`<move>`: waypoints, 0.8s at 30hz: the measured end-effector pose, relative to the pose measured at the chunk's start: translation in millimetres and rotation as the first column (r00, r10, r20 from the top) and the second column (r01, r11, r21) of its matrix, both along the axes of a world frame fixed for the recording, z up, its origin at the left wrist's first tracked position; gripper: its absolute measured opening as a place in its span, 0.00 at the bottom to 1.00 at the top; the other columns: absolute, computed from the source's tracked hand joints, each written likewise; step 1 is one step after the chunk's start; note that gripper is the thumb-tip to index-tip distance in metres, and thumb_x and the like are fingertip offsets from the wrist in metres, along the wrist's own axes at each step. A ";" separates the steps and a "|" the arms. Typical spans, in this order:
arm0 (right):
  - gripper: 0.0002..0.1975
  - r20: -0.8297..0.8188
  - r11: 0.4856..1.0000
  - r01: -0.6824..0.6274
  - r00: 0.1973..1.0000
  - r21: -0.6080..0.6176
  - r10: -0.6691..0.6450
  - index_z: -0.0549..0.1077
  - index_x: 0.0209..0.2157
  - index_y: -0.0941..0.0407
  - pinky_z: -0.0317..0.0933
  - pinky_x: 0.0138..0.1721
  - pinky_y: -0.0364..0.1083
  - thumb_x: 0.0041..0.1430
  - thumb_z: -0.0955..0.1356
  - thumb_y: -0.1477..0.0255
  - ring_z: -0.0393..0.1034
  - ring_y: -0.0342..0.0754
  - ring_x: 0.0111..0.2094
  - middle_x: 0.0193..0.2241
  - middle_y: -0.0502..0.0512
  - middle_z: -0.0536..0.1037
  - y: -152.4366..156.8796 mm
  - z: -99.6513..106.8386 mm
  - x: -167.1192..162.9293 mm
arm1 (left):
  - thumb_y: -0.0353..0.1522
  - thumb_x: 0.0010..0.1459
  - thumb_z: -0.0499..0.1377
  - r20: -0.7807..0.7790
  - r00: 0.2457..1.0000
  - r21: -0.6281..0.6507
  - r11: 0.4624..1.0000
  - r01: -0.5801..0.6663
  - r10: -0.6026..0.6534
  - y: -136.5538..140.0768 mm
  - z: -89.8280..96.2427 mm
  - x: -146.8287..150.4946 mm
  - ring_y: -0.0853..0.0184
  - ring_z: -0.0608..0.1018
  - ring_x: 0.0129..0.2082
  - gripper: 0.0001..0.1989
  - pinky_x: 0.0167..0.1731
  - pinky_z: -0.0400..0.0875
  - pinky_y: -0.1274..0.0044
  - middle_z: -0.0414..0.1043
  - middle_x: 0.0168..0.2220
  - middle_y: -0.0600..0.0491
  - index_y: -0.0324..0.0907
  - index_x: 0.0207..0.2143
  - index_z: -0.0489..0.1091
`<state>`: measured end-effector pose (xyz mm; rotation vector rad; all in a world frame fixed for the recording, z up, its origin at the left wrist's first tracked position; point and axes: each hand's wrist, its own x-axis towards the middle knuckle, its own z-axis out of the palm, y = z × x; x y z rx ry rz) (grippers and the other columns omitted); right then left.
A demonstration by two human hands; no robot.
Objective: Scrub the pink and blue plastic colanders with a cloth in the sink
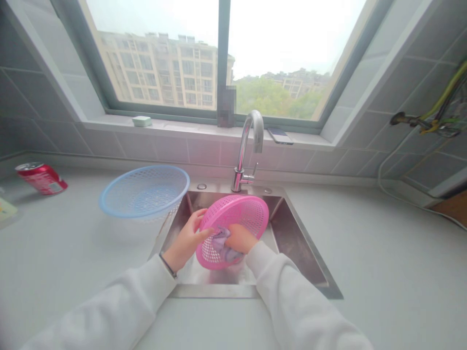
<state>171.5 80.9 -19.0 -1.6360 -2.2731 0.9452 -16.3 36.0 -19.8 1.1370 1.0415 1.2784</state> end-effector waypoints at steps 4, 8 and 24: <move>0.10 -0.370 0.989 -0.047 0.929 -0.141 -0.008 0.80 0.35 0.59 0.66 0.39 0.48 0.54 0.71 0.69 0.74 0.52 0.35 0.33 0.56 0.83 -6.9 10.0 -6.5 | 0.40 0.45 0.72 -0.014 1.000 0.014 1.000 -0.021 0.021 -0.8 2.5 1.2 0.50 0.76 0.55 0.39 0.56 0.69 0.61 0.74 0.54 0.42 0.42 0.58 0.64; 0.13 -0.509 0.985 -0.075 0.861 -0.153 -0.013 0.80 0.41 0.58 0.66 0.42 0.48 0.57 0.70 0.66 0.75 0.53 0.39 0.38 0.57 0.83 -8.8 12.0 -8.2 | 0.41 0.47 0.71 0.056 0.997 0.027 0.999 -0.046 0.045 -2.3 7.1 -0.8 0.50 0.76 0.55 0.38 0.55 0.69 0.61 0.74 0.53 0.42 0.41 0.58 0.62; 0.15 -0.618 0.989 -0.063 0.785 -0.130 -0.032 0.80 0.45 0.58 0.67 0.43 0.50 0.59 0.70 0.65 0.77 0.54 0.42 0.42 0.59 0.84 -14.4 18.7 -17.6 | 0.39 0.48 0.70 0.166 0.985 0.009 0.999 -0.047 0.045 -6.7 11.6 2.0 0.55 0.80 0.48 0.36 0.51 0.72 0.65 0.78 0.48 0.45 0.42 0.58 0.63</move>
